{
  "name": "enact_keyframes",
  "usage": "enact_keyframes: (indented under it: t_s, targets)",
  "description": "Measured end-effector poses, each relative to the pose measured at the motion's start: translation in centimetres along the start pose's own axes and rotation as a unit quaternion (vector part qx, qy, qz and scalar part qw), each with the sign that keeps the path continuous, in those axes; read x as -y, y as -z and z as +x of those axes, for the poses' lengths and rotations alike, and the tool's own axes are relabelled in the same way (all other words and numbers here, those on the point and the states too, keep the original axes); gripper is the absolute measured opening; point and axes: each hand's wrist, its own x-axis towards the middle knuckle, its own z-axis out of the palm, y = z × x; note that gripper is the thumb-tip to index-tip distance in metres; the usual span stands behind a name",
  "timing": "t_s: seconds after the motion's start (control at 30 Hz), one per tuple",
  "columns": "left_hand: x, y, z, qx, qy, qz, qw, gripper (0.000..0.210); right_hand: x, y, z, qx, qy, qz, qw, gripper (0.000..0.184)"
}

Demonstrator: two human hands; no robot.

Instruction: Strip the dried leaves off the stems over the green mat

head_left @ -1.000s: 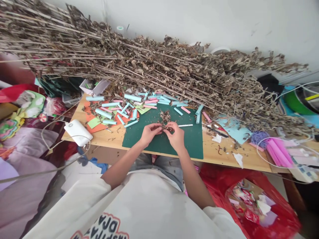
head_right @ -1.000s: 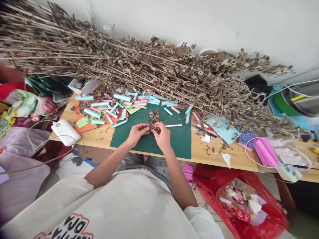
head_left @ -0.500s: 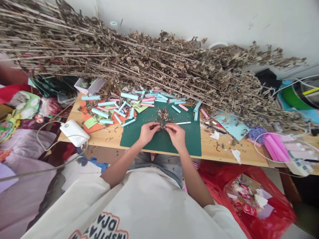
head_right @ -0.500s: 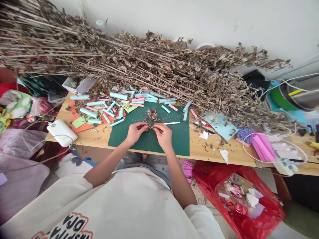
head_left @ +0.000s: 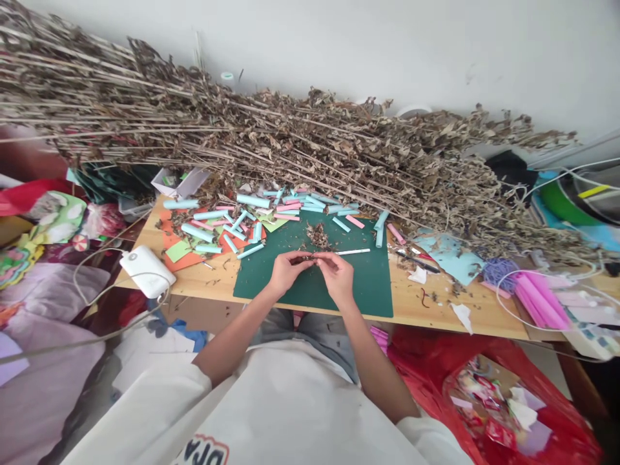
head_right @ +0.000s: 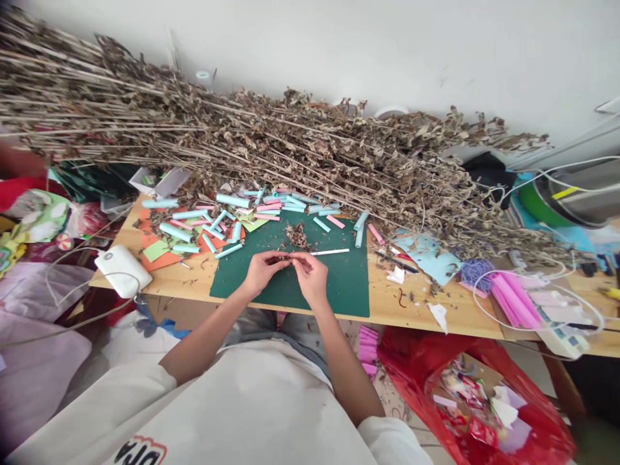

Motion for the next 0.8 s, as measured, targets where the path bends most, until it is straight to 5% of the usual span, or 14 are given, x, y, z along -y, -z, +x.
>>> enact_keyframes:
  t_s: [0.1, 0.2, 0.37, 0.47, 0.8]
  targets:
    - [0.1, 0.3, 0.3, -0.013, -0.008, 0.013, 1.0, 0.035, -0.1, 0.7, 0.6, -0.005, 0.0, 0.002, 1.0, 0.018]
    - [0.2, 0.5, 0.5, -0.026, -0.011, 0.028, 0.999, 0.033, 0.0, 1.4, 1.6, 0.004, 0.054, -0.118, 0.991, 0.02]
    - [0.0, 0.8, 0.5, -0.038, -0.012, 0.036, 0.999, 0.033, -0.5, 2.0, 2.8, 0.072, 0.128, -0.387, 0.91, 0.024]
    - [-0.1, 1.1, 0.4, -0.045, -0.013, 0.034, 0.998, 0.033, -0.7, 1.9, 3.0, 0.079, 0.151, -0.451, 0.876, 0.021]
    - [-1.0, 0.3, 0.2, -0.047, 0.048, -0.098, 0.993, 0.04, 0.6, 3.6, 5.7, -0.009, 0.121, -0.398, 0.909, 0.028]
